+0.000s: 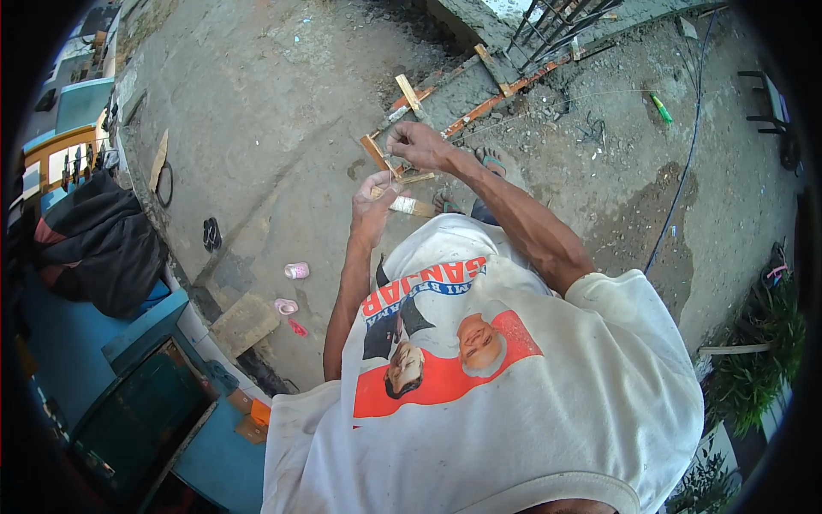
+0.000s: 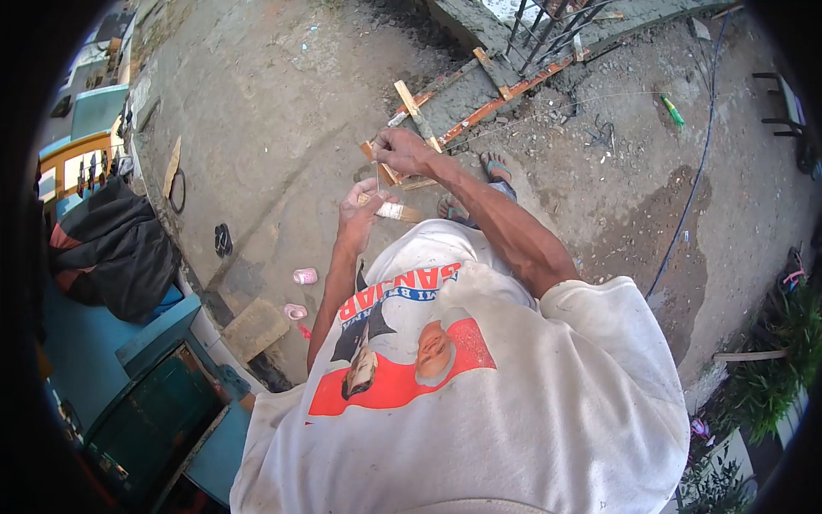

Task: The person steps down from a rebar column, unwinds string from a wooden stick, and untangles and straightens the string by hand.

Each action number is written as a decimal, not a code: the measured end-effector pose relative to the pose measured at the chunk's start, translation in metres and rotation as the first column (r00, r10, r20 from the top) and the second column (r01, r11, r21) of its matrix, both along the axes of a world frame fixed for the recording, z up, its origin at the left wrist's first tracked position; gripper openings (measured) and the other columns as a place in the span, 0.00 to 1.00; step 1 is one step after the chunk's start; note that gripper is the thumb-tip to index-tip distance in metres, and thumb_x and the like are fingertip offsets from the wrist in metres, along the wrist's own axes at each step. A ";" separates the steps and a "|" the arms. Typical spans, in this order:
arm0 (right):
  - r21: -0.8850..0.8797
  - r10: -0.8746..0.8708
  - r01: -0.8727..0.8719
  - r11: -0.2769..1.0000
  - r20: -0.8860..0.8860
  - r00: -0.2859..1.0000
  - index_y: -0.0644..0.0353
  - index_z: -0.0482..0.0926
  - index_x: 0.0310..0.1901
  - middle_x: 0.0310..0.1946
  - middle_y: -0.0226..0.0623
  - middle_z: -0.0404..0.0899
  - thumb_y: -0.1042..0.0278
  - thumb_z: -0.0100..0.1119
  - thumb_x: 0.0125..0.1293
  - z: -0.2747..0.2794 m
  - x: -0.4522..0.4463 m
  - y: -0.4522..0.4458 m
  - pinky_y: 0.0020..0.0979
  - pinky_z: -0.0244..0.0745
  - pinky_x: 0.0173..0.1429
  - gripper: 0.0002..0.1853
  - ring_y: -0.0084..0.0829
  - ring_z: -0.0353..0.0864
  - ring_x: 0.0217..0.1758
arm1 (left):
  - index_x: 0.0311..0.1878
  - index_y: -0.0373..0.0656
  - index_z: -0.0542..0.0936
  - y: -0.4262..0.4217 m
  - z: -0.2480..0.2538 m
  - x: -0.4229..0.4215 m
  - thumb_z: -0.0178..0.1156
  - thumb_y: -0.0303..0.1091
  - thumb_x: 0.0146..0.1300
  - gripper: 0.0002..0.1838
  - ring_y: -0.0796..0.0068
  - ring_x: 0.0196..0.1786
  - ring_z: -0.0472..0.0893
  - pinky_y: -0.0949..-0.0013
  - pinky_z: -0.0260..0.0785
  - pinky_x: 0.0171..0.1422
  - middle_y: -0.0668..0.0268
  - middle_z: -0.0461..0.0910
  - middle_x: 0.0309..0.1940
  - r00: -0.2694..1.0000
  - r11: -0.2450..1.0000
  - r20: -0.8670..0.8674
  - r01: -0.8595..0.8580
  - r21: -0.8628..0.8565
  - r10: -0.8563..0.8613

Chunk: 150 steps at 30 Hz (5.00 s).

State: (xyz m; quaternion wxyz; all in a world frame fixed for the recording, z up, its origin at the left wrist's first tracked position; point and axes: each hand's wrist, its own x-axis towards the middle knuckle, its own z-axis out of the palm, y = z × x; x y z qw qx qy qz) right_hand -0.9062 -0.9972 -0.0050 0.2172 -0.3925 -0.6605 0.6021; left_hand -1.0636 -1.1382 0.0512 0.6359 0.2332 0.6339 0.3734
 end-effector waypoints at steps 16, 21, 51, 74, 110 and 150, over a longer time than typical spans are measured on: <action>-0.101 0.240 -0.248 0.963 -0.089 0.967 0.60 0.80 0.48 0.31 0.31 0.78 0.69 0.66 0.67 0.051 -0.008 -0.010 0.30 0.75 0.40 0.11 0.22 0.75 0.34 | 0.63 0.33 0.73 0.000 -0.006 0.000 0.65 0.30 0.75 0.19 0.57 0.56 0.89 0.56 0.83 0.63 0.52 0.85 0.55 0.983 0.990 0.149 -0.122 0.065 0.111; -0.127 0.015 0.003 0.992 0.141 0.990 0.62 0.82 0.51 0.26 0.30 0.77 0.62 0.73 0.66 0.020 0.018 -0.022 0.32 0.76 0.40 0.17 0.25 0.76 0.33 | 0.59 0.35 0.78 -0.004 0.002 -0.001 0.65 0.33 0.76 0.15 0.60 0.52 0.90 0.60 0.84 0.58 0.57 0.86 0.46 0.992 0.999 0.128 0.023 -0.035 -0.018; -0.520 0.508 -0.322 0.791 0.266 0.819 0.59 0.86 0.38 0.22 0.27 0.80 0.69 0.63 0.68 0.067 0.016 0.004 0.27 0.78 0.28 0.06 0.22 0.80 0.21 | 0.56 0.37 0.82 -0.015 0.012 -0.002 0.68 0.34 0.71 0.15 0.65 0.50 0.90 0.67 0.81 0.56 0.58 0.88 0.47 0.952 0.976 0.215 0.218 0.017 -0.217; -0.842 -0.237 0.011 0.540 -0.139 0.962 0.59 0.82 0.54 0.29 0.24 0.81 0.69 0.55 0.81 0.015 0.019 -0.021 0.33 0.87 0.48 0.09 0.21 0.82 0.30 | 0.55 0.35 0.82 -0.061 -0.002 -0.011 0.68 0.35 0.70 0.16 0.65 0.50 0.91 0.66 0.82 0.56 0.59 0.88 0.45 0.908 0.990 0.395 0.136 0.026 -0.135; -0.733 -0.122 0.273 0.623 0.254 0.959 0.61 0.82 0.49 0.25 0.23 0.77 0.68 0.51 0.79 0.028 0.027 -0.052 0.29 0.82 0.35 0.10 0.20 0.75 0.22 | 0.52 0.37 0.83 -0.065 0.012 -0.018 0.67 0.35 0.69 0.14 0.66 0.47 0.91 0.68 0.81 0.51 0.62 0.88 0.43 0.892 0.956 0.344 0.276 0.097 -0.292; -0.685 -0.457 0.244 0.687 -0.146 0.877 0.64 0.77 0.66 0.44 0.35 0.88 0.72 0.62 0.77 0.040 0.087 -0.128 0.27 0.86 0.50 0.19 0.23 0.89 0.43 | 0.62 0.36 0.76 -0.062 0.012 -0.028 0.70 0.32 0.72 0.21 0.61 0.55 0.89 0.58 0.85 0.62 0.59 0.84 0.50 0.903 0.976 0.384 0.217 -0.029 -0.190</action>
